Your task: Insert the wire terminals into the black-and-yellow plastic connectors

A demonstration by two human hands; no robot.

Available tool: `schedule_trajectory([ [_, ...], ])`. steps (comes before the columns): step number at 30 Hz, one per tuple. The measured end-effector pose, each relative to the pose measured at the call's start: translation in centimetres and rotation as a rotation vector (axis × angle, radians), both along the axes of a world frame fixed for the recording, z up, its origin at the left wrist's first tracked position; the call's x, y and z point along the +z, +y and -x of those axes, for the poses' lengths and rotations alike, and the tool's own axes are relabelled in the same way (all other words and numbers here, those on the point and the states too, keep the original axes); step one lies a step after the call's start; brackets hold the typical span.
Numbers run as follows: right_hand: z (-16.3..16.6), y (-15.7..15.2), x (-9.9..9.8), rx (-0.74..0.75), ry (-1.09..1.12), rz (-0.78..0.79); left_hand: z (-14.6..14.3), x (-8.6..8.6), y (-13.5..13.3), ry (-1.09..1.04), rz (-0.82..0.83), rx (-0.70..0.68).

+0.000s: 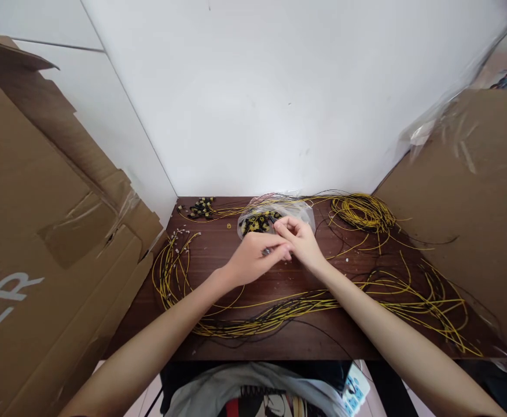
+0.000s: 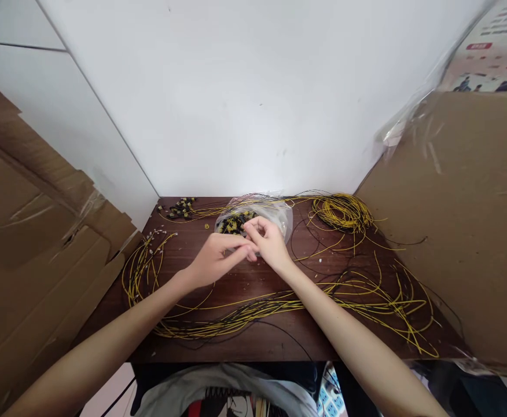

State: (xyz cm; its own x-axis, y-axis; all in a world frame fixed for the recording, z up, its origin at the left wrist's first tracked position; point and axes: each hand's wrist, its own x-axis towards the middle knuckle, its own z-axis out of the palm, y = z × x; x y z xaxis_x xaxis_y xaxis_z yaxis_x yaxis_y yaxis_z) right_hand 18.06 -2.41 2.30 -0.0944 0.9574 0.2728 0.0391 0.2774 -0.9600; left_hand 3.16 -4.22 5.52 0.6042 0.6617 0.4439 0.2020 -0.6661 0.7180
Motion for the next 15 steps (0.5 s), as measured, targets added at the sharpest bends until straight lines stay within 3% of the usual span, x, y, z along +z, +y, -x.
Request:
schedule_trajectory([
  [3, -0.5, 0.1, -1.5, -0.011, -0.076, 0.024, 1.4, -1.1, 1.1, -0.075, -0.328, 0.245],
  [5, -0.6, 0.0, -2.2, -0.034, -0.177, -0.030, 2.1, -2.1, 1.9, -0.059, -0.436, 0.300],
  [10, -0.6, -0.4, -2.6, -0.053, -0.411, -0.292, 2.7, -4.3, 3.1, 0.108, -0.493, 0.236],
  [15, -0.6, -0.9, -2.6, -0.011, -0.513, -0.395, 2.7, -4.8, 2.9, 0.151, -0.514, 0.270],
])
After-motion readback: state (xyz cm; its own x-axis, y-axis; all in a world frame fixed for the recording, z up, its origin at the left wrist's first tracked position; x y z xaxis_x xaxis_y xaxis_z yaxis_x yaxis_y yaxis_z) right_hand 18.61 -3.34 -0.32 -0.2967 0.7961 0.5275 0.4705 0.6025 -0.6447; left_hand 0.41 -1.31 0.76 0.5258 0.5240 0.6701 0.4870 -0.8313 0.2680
